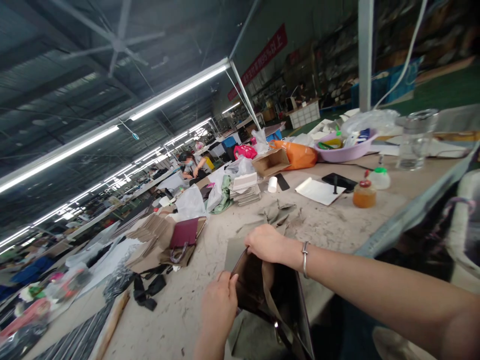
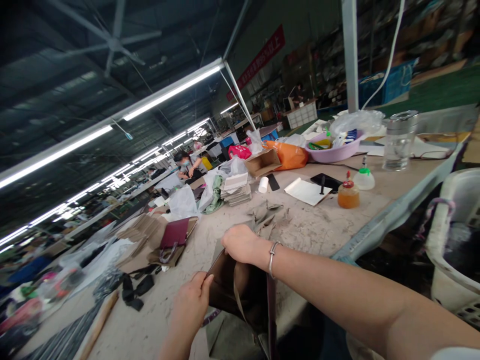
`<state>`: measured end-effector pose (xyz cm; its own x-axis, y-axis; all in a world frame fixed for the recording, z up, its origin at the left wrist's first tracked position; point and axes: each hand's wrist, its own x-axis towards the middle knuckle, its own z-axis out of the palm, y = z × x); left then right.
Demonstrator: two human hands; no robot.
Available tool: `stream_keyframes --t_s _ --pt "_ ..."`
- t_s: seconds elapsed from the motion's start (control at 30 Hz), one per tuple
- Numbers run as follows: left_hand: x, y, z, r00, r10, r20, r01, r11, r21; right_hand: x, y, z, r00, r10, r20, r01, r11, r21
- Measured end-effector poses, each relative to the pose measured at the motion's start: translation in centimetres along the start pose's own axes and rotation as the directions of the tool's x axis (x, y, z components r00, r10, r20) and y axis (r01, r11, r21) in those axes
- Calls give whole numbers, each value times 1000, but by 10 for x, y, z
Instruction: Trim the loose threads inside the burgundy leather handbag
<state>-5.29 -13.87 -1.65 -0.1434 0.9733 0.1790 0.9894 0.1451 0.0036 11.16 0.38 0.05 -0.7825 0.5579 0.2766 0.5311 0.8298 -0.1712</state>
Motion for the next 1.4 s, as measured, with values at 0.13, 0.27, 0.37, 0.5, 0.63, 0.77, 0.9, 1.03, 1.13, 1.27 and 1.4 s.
stream_keyframes --t_s 0.13,0.27,0.37,0.5,0.63,0.77,0.9,1.03,1.13,1.27,1.4 --pt "20 12 -16 995 54 83 -51 998 -47 2 -2 -1 1000 19 16 -19 1000 -13" --pt "46 25 -16 988 31 152 -22 998 -63 1 -2 -5 999 45 9 -44 999 -16" --pt "55 29 -9 987 -26 161 30 999 -23 -5 4 -11 999 52 0 -52 998 -28" --pt "54 27 -2 995 -16 97 20 999 -41 -11 16 -19 997 75 -12 -76 995 -66" --pt "52 25 1 998 2 67 2 998 -67 -8 22 -21 993 120 5 -119 991 -60" --pt "54 25 2 998 -4 66 9 997 -74 -4 22 -17 987 160 -6 -160 986 -42" --pt "56 24 1 995 -24 100 32 996 -85 -3 22 -17 985 170 -1 -170 985 -28" --pt "61 23 -6 985 -31 168 46 995 -88 -2 21 -19 986 164 -8 -164 986 -24" --pt "67 27 -15 975 61 213 -18 980 -198 0 20 -18 986 166 -16 -166 986 -28" --pt "83 40 -18 979 114 168 -67 963 -262 3 20 -16 987 161 -21 -161 987 -9" --pt "102 47 -7 988 95 120 -68 975 -213 -1 22 -19 984 176 -27 -176 984 9"
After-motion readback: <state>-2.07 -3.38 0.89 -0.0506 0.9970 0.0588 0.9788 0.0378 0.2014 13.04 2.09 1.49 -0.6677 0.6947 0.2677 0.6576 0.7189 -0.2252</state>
